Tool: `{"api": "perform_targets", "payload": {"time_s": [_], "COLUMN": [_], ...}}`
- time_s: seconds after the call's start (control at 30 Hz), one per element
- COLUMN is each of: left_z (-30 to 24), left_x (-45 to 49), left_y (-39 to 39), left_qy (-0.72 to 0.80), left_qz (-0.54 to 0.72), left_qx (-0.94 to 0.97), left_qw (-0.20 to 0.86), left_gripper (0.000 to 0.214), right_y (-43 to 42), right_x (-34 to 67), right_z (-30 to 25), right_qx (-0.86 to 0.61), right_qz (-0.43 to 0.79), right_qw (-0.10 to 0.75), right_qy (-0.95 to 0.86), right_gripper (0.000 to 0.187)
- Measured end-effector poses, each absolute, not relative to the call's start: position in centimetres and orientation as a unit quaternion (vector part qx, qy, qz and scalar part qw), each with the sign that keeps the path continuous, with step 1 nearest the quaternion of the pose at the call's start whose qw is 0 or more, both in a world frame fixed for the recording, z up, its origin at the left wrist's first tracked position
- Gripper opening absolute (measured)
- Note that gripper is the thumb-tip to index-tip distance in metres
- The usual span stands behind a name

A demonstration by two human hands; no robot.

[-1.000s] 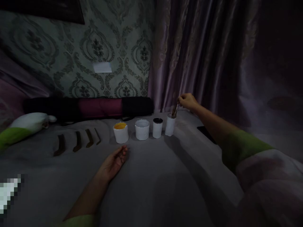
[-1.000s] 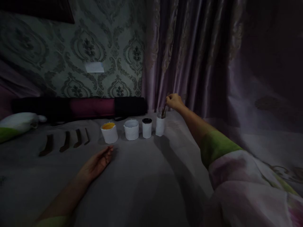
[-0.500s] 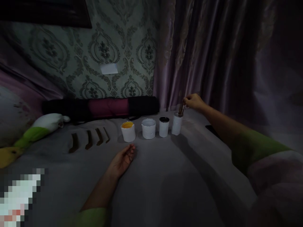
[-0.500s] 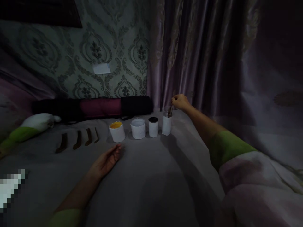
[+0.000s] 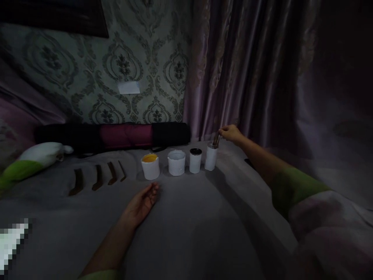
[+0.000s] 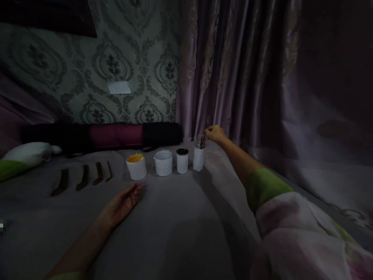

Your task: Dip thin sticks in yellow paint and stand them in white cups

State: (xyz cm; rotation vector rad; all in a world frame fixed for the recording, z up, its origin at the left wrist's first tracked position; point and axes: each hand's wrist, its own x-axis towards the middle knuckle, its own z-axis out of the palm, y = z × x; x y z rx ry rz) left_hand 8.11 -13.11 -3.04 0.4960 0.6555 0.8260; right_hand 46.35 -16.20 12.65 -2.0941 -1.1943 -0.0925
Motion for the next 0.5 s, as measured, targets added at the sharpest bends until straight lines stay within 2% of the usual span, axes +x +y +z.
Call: {"api": "perform_targets", "payload": {"time_s": [0.5], "left_z": [-2.3], "left_x": [8.2], "left_y": [-13.5], "left_qy": [0.319], "left_qz": [0.388], "left_qx": [0.235], "left_qw": [0.832], "left_gripper": [0.017], "right_y": [-17.0], "right_x": [44.6], "right_z": [12.8], "right_qx": [-0.816], "right_qz": [0.050], "right_qw": [0.405], "right_qy": [-0.410], "right_gripper": [0.011]}}
